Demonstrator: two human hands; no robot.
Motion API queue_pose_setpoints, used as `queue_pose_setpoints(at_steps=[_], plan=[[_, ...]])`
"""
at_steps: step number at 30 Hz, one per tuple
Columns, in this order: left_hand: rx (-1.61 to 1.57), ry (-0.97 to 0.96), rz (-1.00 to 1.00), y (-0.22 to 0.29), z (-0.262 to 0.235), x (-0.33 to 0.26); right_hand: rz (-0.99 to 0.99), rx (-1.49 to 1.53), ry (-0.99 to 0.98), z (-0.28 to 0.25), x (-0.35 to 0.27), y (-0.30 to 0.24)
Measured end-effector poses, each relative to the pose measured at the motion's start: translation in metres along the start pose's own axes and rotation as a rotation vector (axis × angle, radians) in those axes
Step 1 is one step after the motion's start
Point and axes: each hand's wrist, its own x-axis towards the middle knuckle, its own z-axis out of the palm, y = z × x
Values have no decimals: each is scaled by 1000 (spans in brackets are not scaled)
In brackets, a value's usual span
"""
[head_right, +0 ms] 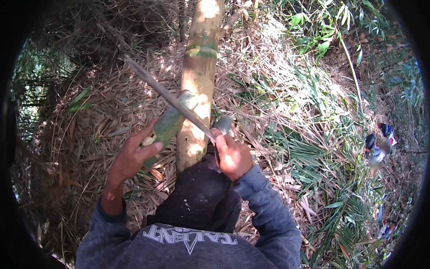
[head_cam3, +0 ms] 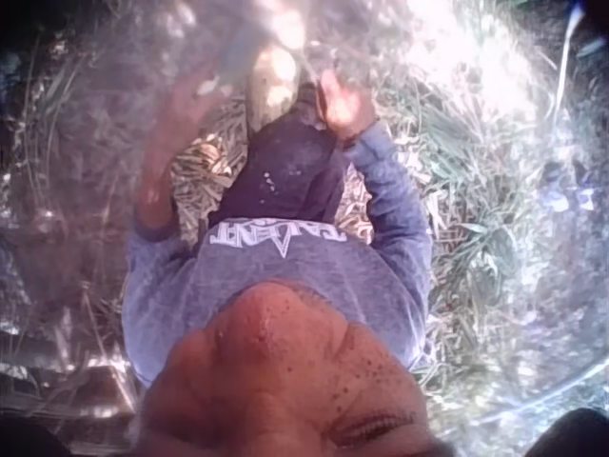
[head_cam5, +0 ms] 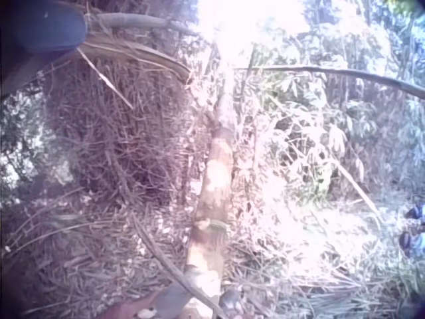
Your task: The person uses a large machete to cut a section of bamboo in a forest setting. They first make a deep incision around the circumference of the bamboo stalk and then chop through the remaining material to sever the piece. The person then holds the cut bamboo segment and uses the machete to scrape and clean the outer surface.
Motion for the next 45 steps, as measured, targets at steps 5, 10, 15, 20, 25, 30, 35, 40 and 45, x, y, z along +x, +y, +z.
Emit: queue_pose_setpoints(at_steps=[5,10,15,20,25,30,35,40,45], plan=[[33,-12,-59,8,-5,-1,-84,6,89,-4,10,-17],[68,-10,30,6,-4,4,147,-49,-103,16,-4,13],[-31,-84,-102,10,-6,2,163,98,-130,8,-3,1],[100,-12,-24,5,-6,-1,59,129,130,-8,19,-30],[113,19,77,-6,-4,3,156,-6,-129,7,4,2],[156,-8,41,-5,-5,2,277,117,-180,1,6,-7],[228,26,90,-11,-5,13,371,310,54,-12,11,-20],[269,102,248,-51,-6,49,417,411,43,-20,27,1],[200,142,272,-67,3,70,581,611,-1,-12,31,12]])
